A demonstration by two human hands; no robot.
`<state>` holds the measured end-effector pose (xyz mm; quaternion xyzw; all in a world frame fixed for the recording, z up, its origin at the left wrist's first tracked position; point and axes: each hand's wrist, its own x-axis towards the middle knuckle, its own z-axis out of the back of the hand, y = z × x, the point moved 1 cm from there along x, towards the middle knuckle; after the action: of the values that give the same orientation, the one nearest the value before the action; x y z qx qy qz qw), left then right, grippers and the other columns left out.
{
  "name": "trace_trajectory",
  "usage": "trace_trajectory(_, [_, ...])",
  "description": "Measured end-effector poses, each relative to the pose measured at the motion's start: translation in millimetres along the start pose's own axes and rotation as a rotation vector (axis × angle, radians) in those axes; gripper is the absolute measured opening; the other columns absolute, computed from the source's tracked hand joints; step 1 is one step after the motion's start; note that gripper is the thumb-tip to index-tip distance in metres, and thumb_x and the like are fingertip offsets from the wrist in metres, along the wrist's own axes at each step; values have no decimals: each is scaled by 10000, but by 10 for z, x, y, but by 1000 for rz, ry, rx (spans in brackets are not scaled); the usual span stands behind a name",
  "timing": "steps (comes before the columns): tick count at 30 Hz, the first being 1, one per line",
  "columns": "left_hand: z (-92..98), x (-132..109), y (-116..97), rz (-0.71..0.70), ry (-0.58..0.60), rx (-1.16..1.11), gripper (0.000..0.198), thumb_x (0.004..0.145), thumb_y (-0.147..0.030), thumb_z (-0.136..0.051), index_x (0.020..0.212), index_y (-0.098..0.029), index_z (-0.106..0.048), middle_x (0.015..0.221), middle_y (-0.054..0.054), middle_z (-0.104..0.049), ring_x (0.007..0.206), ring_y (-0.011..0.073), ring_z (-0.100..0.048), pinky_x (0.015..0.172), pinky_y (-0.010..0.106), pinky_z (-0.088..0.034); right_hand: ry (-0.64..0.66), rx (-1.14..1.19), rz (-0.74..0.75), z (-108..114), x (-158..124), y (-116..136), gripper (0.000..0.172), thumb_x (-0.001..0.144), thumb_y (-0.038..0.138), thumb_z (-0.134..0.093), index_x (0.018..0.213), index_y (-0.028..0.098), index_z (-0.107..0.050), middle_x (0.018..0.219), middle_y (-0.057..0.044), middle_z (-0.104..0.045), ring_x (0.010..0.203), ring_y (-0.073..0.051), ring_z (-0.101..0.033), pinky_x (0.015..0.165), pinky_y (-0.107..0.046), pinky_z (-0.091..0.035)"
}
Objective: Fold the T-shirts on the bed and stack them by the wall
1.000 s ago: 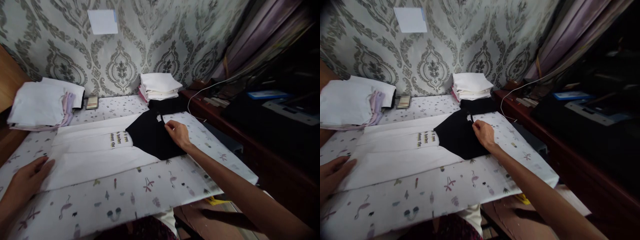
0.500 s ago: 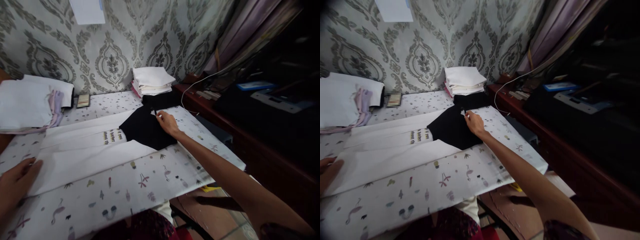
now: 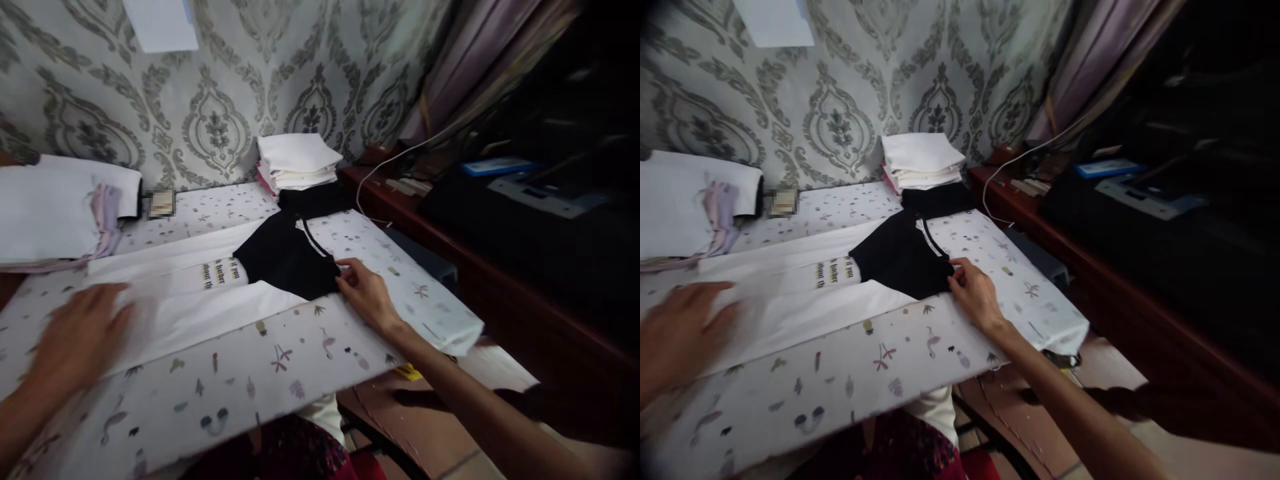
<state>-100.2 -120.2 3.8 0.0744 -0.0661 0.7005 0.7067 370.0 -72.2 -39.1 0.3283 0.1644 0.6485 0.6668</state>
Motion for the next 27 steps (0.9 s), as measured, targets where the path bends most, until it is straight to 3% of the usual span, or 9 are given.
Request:
trace_trajectory(3, [-59, 242, -429, -223, 177, -222, 447, 991, -464, -303, 1207, -207, -598, 1235, 109, -642, 1155, 295, -570, 996, 432, -456, 11, 6, 2, -15, 26, -39, 312, 797, 283, -555, 1090, 241, -652, 718, 19, -655, 591, -160, -584, 614, -294, -455])
trace_trajectory(7, [-126, 492, -775, -339, 220, -317, 379, 972, -482, -357, 1040, -220, -622, 1073, 93, -663, 1012, 276, -584, 886, 403, -461, 5, -66, 60, -35, 50, -57, 261, 820, 364, -549, 1000, 231, -683, 737, -8, -656, 637, -181, -597, 622, -312, -450])
trace_trajectory(11, [-72, 603, -866, -339, 403, -364, 249, 936, -435, -455, 871, -225, -572, 788, 22, -618, 755, 214, -555, 682, 320, -404, 2, -140, 92, -65, 63, -71, 261, 812, 400, -580, 971, 229, -697, 780, -29, -667, 688, -203, -609, 630, -327, -449])
trace_trajectory(13, [-12, 615, -863, -328, 414, -418, 238, 922, -402, -466, 775, -224, -525, 690, -10, -549, 655, 180, -498, 629, 299, -360, 1, -147, 95, -79, 69, -83, 252, 813, 389, -582, 972, 232, -699, 787, -29, -670, 691, -203, -611, 628, -328, -450])
trace_trajectory(17, [40, 592, -792, -237, 182, -518, 190, 905, -372, -469, 810, -222, -538, 814, 7, -591, 762, 188, -539, 681, 298, -390, 1, -155, 98, -88, 68, -116, 245, 821, 379, -580, 979, 235, -698, 791, -23, -674, 687, -199, -613, 624, -326, -449])
trace_trajectory(22, [-30, 589, -771, -281, 311, -446, 191, 900, -381, -479, 827, -229, -568, 827, 9, -630, 755, 199, -550, 682, 311, -392, 49, -268, 134, -35, 150, -74, 218, 821, 359, -596, 974, 244, -700, 796, -26, -676, 740, -217, -632, 648, -331, -458])
trace_trajectory(27, [-4, 716, -1077, -330, 368, -476, 329, 955, -462, -405, 879, -224, -619, 856, 30, -656, 802, 221, -579, 708, 329, -395, 126, -329, 241, -162, 586, 256, 263, 923, 377, -532, 1061, 233, -703, 998, -77, -695, 944, -246, -651, 787, -350, -500])
